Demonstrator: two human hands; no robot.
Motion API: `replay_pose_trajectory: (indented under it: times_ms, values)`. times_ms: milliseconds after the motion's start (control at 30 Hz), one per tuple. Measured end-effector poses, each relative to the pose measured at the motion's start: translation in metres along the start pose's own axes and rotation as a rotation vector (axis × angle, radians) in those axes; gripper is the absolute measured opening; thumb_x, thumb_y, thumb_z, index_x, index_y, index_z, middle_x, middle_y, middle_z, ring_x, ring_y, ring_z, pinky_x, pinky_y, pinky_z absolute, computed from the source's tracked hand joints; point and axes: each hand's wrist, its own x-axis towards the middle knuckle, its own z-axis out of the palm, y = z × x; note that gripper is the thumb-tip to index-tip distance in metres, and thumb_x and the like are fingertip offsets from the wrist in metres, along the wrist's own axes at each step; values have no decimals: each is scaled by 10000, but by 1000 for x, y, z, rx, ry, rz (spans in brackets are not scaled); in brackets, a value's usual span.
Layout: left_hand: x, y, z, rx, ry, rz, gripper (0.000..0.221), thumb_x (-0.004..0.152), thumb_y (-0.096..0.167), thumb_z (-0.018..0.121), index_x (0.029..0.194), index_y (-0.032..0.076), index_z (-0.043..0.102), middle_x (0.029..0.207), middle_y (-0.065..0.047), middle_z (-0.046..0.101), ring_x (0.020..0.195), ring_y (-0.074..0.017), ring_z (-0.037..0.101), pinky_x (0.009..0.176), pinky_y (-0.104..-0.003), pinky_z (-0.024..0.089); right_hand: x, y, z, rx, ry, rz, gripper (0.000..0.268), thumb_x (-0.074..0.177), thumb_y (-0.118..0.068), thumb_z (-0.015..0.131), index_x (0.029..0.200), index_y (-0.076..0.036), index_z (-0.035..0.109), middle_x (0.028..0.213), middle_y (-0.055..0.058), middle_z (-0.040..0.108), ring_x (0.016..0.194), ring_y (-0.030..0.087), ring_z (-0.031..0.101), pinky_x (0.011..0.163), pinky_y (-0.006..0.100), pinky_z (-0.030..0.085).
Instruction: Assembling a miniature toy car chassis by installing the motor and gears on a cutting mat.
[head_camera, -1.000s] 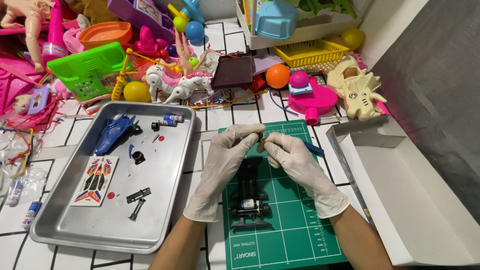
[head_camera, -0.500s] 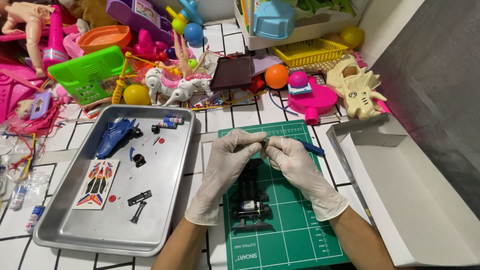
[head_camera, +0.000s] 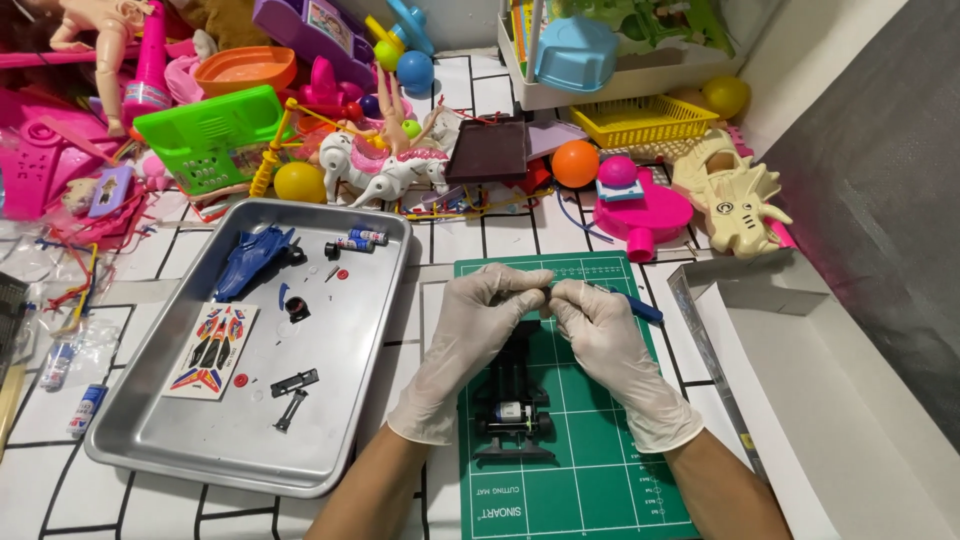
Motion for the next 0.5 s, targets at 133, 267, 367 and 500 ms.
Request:
replay_pose_trajectory:
  times_ms: [133, 267, 367, 500]
  values:
    - [2, -9, -1, 40, -4, -62, 239, 801, 9, 822, 1016, 112, 821, 805, -91, 754, 792, -112, 683, 751, -237, 566, 2, 11, -2, -259, 25, -144, 203, 1006, -89, 630, 860, -95, 770, 496, 127, 563, 482, 156, 496, 488, 311, 464]
    - [3, 2, 0, 44, 0, -60, 236, 834, 7, 783, 1033, 129, 821, 872, -82, 773, 886, -132, 707, 803, -258, 577, 2, 7, -2, -225, 28, -103, 189, 1008, -88, 631, 877, -97, 768, 530, 88, 601, 533, 139, 536, 547, 301, 505]
    - [4, 5, 0, 4, -8, -36, 240, 843, -8, 764, 1027, 135, 821, 939, -72, 785, 972, -146, 710, 865, -276, 576, 5, 6, -6, -129, 8, -1, 202, 1022, -83, 609, 912, -88, 777, 545, 60, 601, 581, 119, 537, 586, 287, 518]
    - [4, 22, -1, 8, -70, -165, 305, 883, -2, 723, 1155, 123, 778, 1043, -78, 779, 997, -140, 712, 917, -300, 586, 9, 14, -8, 93, -86, 104, 242, 1037, -59, 566, 878, -52, 749, 559, 52, 591, 573, 132, 528, 612, 276, 515]
